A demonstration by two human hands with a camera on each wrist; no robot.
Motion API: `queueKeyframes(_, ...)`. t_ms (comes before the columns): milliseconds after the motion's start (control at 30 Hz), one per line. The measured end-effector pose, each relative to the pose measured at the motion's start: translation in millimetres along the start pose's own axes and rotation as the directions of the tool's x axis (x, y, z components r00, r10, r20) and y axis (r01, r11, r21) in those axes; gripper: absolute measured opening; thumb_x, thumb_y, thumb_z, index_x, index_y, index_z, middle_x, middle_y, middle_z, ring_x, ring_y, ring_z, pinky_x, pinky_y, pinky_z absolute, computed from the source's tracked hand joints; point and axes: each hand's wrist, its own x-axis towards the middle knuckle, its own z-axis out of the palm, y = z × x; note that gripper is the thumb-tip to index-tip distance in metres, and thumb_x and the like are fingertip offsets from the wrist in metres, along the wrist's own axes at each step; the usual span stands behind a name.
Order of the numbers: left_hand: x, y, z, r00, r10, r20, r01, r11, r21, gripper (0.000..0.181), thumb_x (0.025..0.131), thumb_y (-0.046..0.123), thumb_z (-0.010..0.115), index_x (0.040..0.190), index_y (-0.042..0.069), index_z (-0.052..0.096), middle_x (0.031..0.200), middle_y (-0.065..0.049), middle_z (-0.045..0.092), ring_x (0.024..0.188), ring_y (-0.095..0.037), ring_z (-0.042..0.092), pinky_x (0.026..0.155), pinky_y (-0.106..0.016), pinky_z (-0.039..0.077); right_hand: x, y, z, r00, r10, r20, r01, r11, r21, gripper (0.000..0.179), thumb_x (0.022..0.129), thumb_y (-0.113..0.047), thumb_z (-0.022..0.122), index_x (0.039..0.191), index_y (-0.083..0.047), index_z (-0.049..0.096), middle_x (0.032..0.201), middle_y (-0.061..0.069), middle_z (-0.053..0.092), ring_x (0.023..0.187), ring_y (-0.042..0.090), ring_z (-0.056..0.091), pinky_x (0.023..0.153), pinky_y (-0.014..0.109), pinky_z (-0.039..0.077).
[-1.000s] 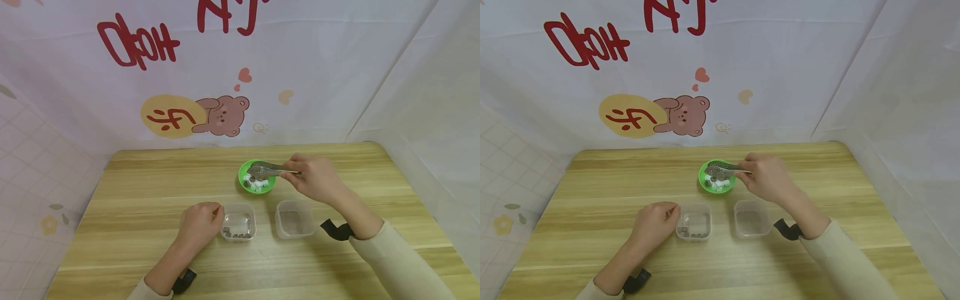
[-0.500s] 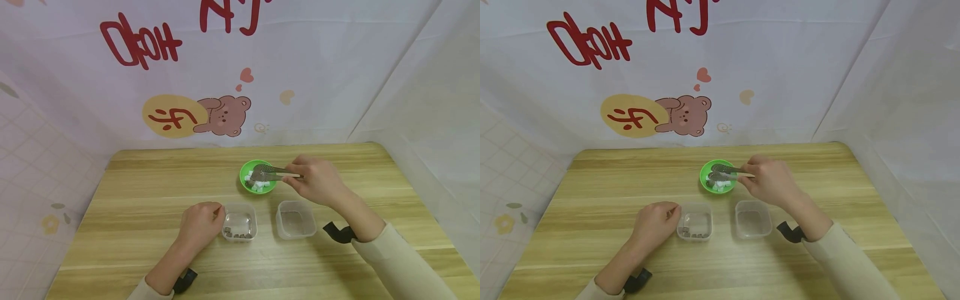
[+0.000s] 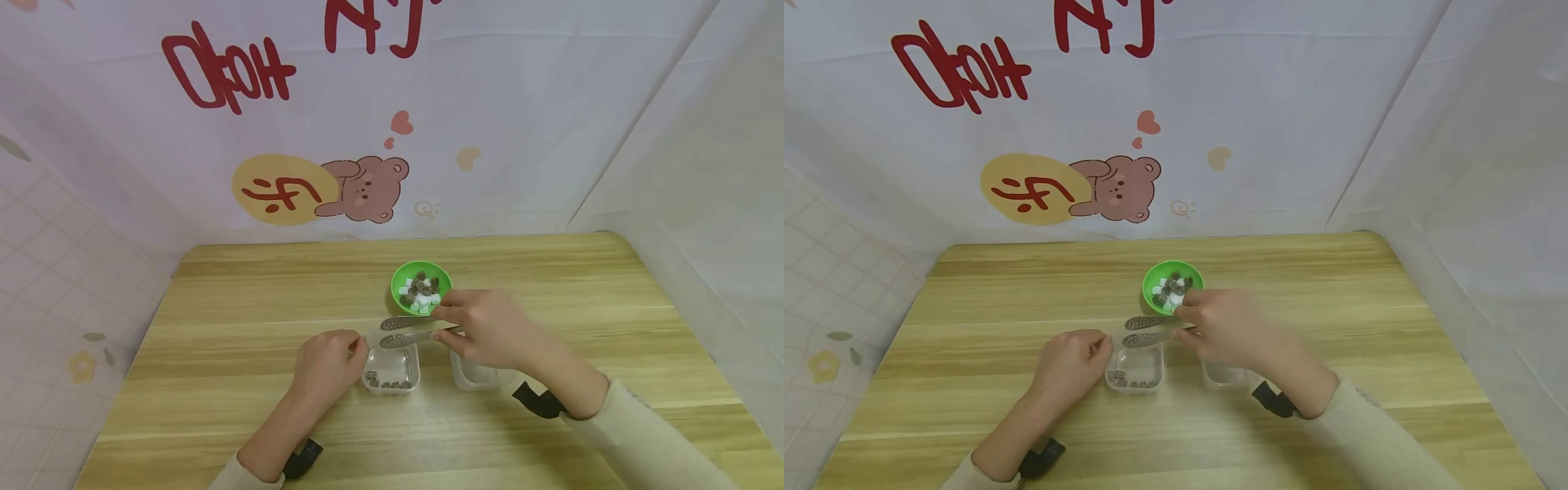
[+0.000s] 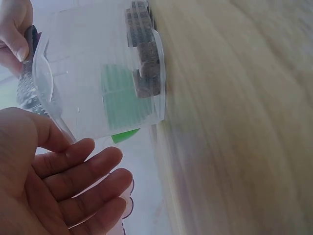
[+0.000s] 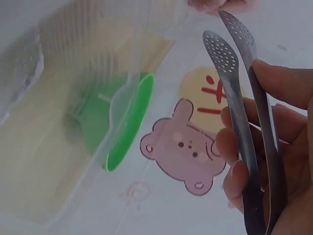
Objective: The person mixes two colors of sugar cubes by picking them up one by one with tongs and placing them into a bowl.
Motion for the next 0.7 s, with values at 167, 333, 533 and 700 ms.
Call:
queueKeyframes(167, 0.5, -0.4, 0.1, 1.0, 0.003, 0.0, -0.003, 1.0, 0.01, 0.041, 0.092, 0.009, 0.067, 0.056, 0.02, 0.05, 0.053, 0.009, 0.045, 0.049, -0.004, 0.031, 0.044, -0.023, 0.03, 3.5, -9.7, 8.8, 0.995, -0.031, 0.096, 0.036, 0.998, -0.051, 0.022, 0.083, -0.026, 0.085, 0.097, -0.01, 0.08, 0.081, -0.007, 0.061, 0.061, 0.003, 0.047, 0.053, 0.02, 0.042)
queueKeyframes(333, 0.9, -0.6, 1.0, 1.0, 0.017, -0.013, -0.017, 1.0, 0.008, 0.038, 0.092, 0.009, 0.067, 0.058, 0.019, 0.054, 0.054, 0.009, 0.05, 0.048, -0.002, 0.029, 0.044, -0.023, 0.029, 9.7, -17.6, 18.0, 0.987, -0.053, 0.152, 0.065, 0.995, -0.075, 0.018, 0.082, -0.026, 0.085, 0.082, -0.015, 0.071, 0.075, -0.008, 0.054, 0.059, 0.007, 0.044, 0.054, 0.025, 0.044)
queueKeyframes(533, 0.8, -0.5, 1.1, 0.999, 0.029, -0.027, -0.028, 1.0, 0.009, 0.033, 0.092, 0.01, 0.068, 0.061, 0.018, 0.061, 0.063, 0.006, 0.065, 0.048, -0.002, 0.034, 0.045, -0.023, 0.034, 17.5, -26.0, 26.0, 0.967, -0.092, 0.236, 0.127, 0.982, -0.14, 0.019, 0.082, -0.026, 0.083, 0.079, -0.015, 0.068, 0.074, -0.006, 0.055, 0.061, 0.009, 0.05, 0.056, 0.027, 0.048)
queueKeyframes(700, 0.3, -0.8, 1.2, 0.999, 0.029, -0.02, -0.028, 1.0, 0.004, 0.033, 0.093, 0.01, 0.068, 0.061, 0.018, 0.061, 0.064, 0.006, 0.066, 0.048, -0.002, 0.034, 0.044, -0.023, 0.034, 22.8, -31.3, 32.2, 0.954, -0.119, 0.274, 0.174, 0.966, -0.189, 0.016, 0.081, -0.022, 0.078, 0.074, -0.016, 0.065, 0.07, -0.005, 0.052, 0.059, 0.01, 0.045, 0.05, 0.026, 0.041)
